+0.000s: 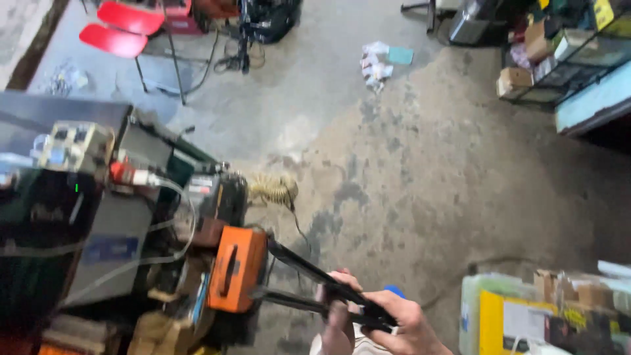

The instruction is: Disassembling and reassembling a hair straightener at an electronics repair bench.

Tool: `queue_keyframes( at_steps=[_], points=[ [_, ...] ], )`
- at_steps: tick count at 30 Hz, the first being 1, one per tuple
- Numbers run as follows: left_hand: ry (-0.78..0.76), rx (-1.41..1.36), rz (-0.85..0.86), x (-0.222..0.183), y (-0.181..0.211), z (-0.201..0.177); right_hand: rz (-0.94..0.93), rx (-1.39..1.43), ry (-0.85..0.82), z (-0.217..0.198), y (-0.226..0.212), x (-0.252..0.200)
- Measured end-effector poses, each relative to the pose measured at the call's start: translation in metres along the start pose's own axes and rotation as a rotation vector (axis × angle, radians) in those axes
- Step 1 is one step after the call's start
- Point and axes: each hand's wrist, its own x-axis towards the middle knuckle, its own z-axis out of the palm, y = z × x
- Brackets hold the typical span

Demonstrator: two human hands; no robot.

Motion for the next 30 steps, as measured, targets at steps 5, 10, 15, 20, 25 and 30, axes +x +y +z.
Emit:
queue_keyframes(
  at_steps=[5, 10, 15, 20, 25, 30],
  points=[
    [-0.612, -0.083, -0.38, 0.155, 0.014, 0.039, 0.375, 0.081, -0.057, -0.08, 0.028, 0.146],
    [-0.381, -0.021, -0.455, 0.326, -0.01, 0.051, 0.157, -0.004, -0.214, -0.133, 0.074, 0.343],
    [-0.31, 0.369, 0.136, 0.489, -0.002, 0.069, -0.335, -0.116, -0.391, -0.128, 0.076, 0.566],
    [-0.141, 0.522, 0.507, 0.627, 0.03, 0.045, -0.615, -0.141, -0.519, -0.082, 0.081, 0.741],
    [0.032, 0.381, 0.539, 0.742, 0.052, -0.017, -0.801, -0.151, -0.592, -0.006, 0.085, 0.905],
    [0.238, 0.295, 0.595, 0.87, 0.092, -0.088, -0.904, -0.154, -0.686, 0.097, 0.064, 1.064]
  ],
)
